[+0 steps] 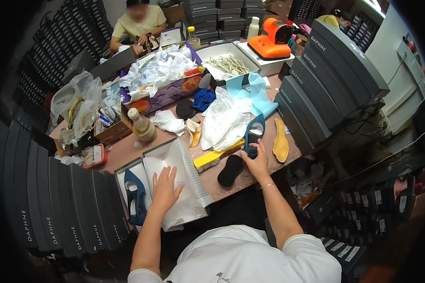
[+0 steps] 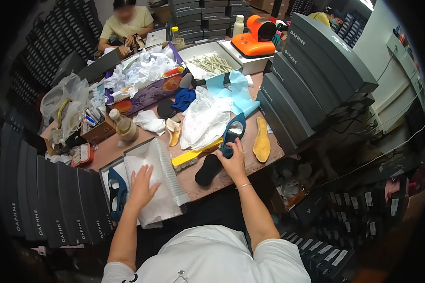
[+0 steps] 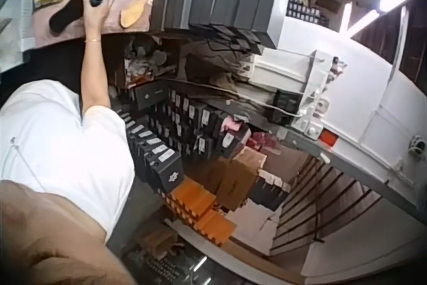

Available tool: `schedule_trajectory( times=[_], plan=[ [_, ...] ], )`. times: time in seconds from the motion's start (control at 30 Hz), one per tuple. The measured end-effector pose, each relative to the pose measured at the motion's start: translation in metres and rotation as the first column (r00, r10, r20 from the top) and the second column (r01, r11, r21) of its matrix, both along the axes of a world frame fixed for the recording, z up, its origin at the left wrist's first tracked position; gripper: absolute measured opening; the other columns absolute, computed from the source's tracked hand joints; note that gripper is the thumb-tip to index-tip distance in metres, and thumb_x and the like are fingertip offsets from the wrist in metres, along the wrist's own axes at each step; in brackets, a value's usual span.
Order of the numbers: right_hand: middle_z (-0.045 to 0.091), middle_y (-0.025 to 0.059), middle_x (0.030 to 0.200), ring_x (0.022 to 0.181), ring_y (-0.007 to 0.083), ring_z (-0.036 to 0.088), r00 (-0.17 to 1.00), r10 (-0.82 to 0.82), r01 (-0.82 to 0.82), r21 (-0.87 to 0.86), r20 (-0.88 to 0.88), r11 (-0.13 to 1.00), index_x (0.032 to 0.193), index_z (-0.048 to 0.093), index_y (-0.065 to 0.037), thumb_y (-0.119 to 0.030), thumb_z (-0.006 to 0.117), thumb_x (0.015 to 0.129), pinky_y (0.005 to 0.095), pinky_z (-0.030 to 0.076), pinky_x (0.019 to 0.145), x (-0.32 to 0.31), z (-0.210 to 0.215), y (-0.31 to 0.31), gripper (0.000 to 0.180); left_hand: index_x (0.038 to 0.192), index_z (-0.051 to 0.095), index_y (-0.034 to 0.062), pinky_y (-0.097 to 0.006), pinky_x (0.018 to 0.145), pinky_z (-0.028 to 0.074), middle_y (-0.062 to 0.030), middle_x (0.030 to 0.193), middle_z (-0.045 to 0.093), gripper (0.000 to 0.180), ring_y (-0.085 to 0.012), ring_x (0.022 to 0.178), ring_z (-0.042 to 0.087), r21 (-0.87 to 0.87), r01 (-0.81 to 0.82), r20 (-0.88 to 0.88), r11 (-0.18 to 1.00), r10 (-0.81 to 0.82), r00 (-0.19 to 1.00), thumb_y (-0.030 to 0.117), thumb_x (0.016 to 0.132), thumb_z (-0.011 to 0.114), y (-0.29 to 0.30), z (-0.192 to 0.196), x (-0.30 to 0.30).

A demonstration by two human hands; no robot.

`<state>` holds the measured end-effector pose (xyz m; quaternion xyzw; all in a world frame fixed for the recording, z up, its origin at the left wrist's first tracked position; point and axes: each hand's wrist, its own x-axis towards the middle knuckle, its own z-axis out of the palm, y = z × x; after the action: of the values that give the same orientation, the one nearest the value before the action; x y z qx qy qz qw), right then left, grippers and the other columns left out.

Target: Clean shoes using a cloth and brush before wrapping them in tissue and packing them into branded shoe boxes.

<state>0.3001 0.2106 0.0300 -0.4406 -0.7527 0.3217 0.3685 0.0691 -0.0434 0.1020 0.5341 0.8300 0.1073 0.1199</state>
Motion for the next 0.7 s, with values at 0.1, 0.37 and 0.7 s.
schedule_trajectory(
  times=[0.1, 0.37, 0.7],
  plan=[
    [0.048, 0.0324, 0.130, 0.116, 0.0368, 0.055, 0.911, -0.107, -0.021, -0.303, -0.399, 0.953, 0.100, 0.061, 0.004, -0.017, 0.070, 0.074, 0.0379, 0.044, 0.095, 0.015, 0.037, -0.006, 0.034, 0.140, 0.039, 0.0014, -0.046, 0.111, 0.026, -0.0228, 0.144, 0.036, 0.068, -0.0307, 0.137, 0.032, 0.272, -0.190, 0.528, 0.943, 0.018, 0.849, 0.028, 0.085, 0.068, 0.007, 0.062, 0.008],
    [0.040, 0.0293, 0.138, 0.117, 0.0419, 0.053, 0.667, 0.740, -0.725, 0.148, -0.093, 0.672, 0.116, 0.061, -0.005, -0.021, 0.076, 0.073, 0.0403, 0.046, 0.095, 0.002, 0.163, -0.136, 0.049, 0.143, 0.020, 0.0131, -0.034, 0.084, 0.050, -0.0106, 0.121, 0.050, 0.057, -0.0198, 0.101, 0.058, 0.187, -0.811, 0.954, 0.555, -0.300, 0.015, 0.026, 0.097, 0.052, 0.054, 0.052, 0.089],
    [0.037, 0.0268, 0.143, 0.126, 0.0318, 0.049, 0.559, 0.110, -0.767, -0.462, -0.822, 0.446, 0.127, 0.057, -0.002, -0.032, 0.070, 0.076, 0.0412, 0.039, 0.105, 0.059, 0.133, -0.067, 0.060, 0.125, 0.055, 0.0008, -0.029, 0.081, 0.050, -0.0132, 0.109, 0.061, 0.037, -0.0186, 0.092, 0.062, 0.422, -0.281, 0.722, 0.862, -0.132, 0.679, 0.017, 0.092, 0.060, 0.051, 0.046, 0.018]
  ],
)
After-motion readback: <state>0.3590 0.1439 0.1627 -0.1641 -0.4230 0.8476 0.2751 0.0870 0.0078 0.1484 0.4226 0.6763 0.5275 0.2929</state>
